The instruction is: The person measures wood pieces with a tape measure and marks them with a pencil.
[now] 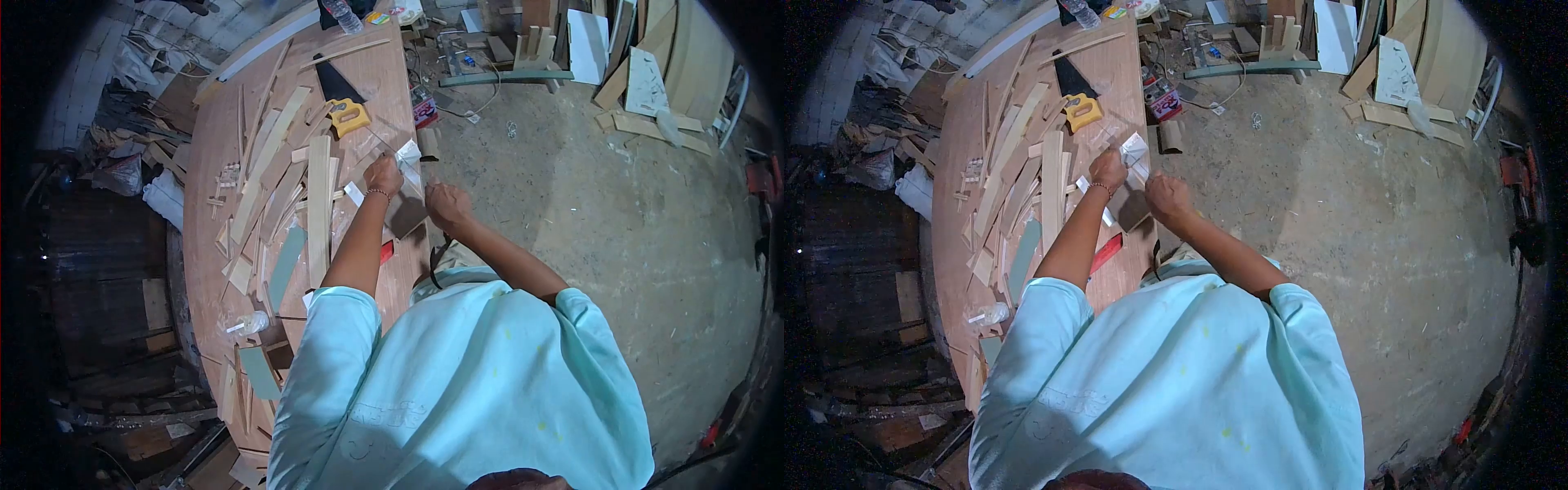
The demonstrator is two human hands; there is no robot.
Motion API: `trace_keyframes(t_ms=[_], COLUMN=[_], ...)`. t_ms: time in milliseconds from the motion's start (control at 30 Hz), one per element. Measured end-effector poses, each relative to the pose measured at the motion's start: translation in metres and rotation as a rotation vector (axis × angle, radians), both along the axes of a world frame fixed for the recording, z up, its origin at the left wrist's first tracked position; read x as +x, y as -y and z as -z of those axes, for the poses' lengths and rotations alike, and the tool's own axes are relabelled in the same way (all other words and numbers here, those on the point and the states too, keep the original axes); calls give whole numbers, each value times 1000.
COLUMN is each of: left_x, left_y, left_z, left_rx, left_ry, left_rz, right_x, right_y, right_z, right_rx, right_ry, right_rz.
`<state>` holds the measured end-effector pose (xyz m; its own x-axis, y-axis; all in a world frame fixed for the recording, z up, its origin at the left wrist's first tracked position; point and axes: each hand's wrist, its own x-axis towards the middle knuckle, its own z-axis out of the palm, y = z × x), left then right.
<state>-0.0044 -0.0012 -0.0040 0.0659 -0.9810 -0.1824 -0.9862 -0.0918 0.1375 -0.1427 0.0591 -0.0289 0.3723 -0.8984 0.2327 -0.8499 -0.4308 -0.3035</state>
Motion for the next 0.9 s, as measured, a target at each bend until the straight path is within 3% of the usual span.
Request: trace_keyframes(t_ms=[200, 267, 367, 700, 900], left_x=[2, 1, 1, 1, 2], left_y=[1, 1, 1, 2, 4], left_z=[2, 2, 1, 1, 4], left_rx=[-46, -38, -21, 3, -10], left_ry=[-7, 2, -7, 24, -1], left_rz=[17, 3, 6, 14, -3], right_x=[23, 17, 18, 18, -12], right_y=[25, 22, 19, 20, -7], right_z=[6, 6, 11, 17, 11], right_rx=[214, 49, -89, -21, -232], right_ry=[181, 143, 97, 99, -126], right_rz=[134, 30, 67, 81, 4])
